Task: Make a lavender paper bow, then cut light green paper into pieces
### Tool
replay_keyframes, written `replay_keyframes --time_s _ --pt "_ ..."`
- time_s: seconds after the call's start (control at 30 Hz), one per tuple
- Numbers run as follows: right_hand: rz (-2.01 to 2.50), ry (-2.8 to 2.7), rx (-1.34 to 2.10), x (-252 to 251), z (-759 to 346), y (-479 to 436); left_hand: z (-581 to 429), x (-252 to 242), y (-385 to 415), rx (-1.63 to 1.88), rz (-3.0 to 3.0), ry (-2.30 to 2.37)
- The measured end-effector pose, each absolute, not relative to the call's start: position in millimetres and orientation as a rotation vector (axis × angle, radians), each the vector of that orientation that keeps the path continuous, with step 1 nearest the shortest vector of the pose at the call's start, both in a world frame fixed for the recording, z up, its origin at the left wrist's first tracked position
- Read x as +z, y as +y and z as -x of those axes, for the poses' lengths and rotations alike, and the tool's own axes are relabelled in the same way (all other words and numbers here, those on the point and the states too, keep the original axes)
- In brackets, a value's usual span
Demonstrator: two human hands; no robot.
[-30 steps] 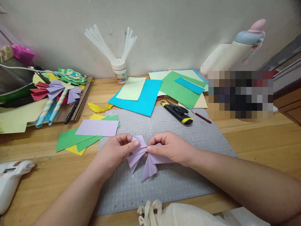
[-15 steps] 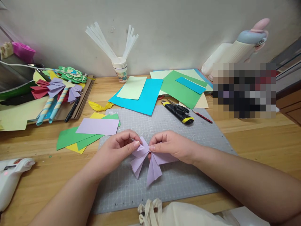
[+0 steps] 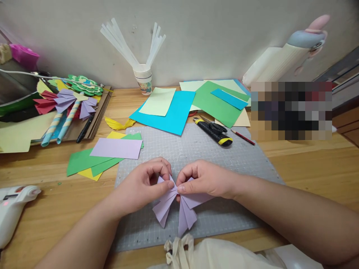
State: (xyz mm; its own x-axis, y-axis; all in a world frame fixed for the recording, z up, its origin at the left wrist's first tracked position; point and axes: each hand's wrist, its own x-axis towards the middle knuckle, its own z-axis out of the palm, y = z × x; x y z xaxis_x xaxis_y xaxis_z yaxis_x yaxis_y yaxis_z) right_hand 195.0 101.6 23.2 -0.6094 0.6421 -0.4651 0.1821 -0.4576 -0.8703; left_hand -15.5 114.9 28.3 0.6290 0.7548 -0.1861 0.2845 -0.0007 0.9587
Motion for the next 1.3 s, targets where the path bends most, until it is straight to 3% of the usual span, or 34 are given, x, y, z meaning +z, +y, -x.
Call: replay_keyframes --time_s 0.83,1.1,1.3 --pt "1.261 -1.411 2.118 24.0 -192.8 98.3 10.0 35.2 109.7 0.502 -1.739 0.904" --pt "1.339 -1.474 1.687 23.6 -192.0 101.7 14.3 26.6 116.9 0.684 -1.275 1.252" --pt "1.367 -1.489 1.64 25.3 -191.5 101.7 14.5 28.6 119.1 0.63 -1.192 1.245"
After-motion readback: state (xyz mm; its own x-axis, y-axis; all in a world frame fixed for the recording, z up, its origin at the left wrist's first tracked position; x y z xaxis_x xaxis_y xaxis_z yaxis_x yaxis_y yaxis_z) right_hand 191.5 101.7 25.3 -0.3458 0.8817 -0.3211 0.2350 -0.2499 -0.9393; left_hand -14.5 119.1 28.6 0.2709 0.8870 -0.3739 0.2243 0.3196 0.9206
